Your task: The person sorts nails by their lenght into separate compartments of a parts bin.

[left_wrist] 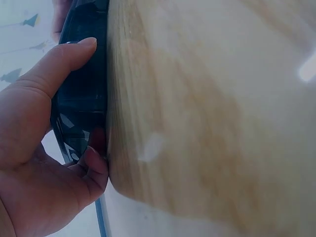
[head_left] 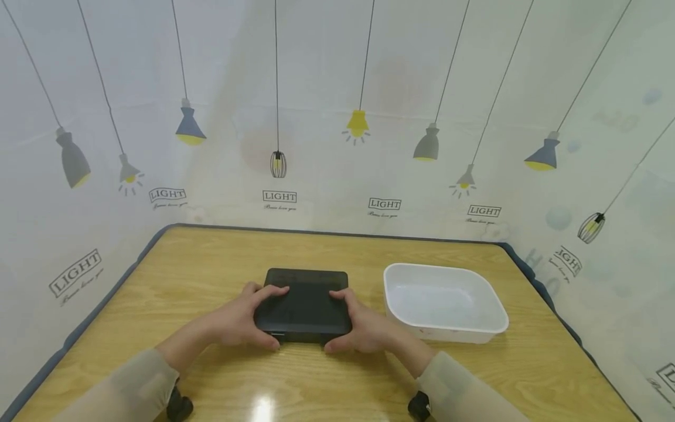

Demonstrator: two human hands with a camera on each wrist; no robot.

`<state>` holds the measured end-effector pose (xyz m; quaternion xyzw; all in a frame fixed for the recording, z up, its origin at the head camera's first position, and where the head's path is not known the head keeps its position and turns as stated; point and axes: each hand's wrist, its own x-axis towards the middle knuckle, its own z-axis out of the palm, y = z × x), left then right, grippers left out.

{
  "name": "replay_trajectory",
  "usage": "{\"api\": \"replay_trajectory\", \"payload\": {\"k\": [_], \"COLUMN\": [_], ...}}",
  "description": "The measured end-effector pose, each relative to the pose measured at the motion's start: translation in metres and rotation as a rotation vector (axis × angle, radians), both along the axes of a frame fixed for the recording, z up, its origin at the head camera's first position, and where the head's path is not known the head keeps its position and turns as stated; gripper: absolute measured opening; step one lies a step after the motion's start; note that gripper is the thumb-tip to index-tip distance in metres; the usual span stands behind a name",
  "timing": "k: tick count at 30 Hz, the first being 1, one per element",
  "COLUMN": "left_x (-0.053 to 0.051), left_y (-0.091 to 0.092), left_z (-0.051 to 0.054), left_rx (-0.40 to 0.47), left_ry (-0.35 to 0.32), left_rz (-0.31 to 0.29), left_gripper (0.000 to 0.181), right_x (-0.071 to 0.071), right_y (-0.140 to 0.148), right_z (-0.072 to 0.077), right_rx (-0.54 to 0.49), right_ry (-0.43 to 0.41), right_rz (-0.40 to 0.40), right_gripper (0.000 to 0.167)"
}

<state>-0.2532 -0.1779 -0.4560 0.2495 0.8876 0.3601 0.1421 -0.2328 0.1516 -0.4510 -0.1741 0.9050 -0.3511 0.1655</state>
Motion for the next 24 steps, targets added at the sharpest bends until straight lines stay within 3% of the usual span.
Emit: {"api": "replay_trajectory", "payload": {"k": [5,13,24], "left_x": [0.001,0.002,0.009], "left_y": [0.005,0.006,0.003], "left_z": [0.001,0.004,-0.006], "left_rx": [-0.023,-0.03,-0.023], "left_ry": [0.033,0.042,0.02], "left_rz": [0.0,-0.008,0.024], "left_gripper": [0.108,0.108,0.111], "right_x": [0.003,0.004,0.013], "right_y": [0.001,0.0,0.002], "right_z": [0.004,0.004,0.003], "right_rx": [0.034,0.063,0.031], "right_ry": [0.002,0.077,0.044], "right_rz": [0.001,0.024,0.033], "right_gripper": [0.11,0.107,0.109]}}
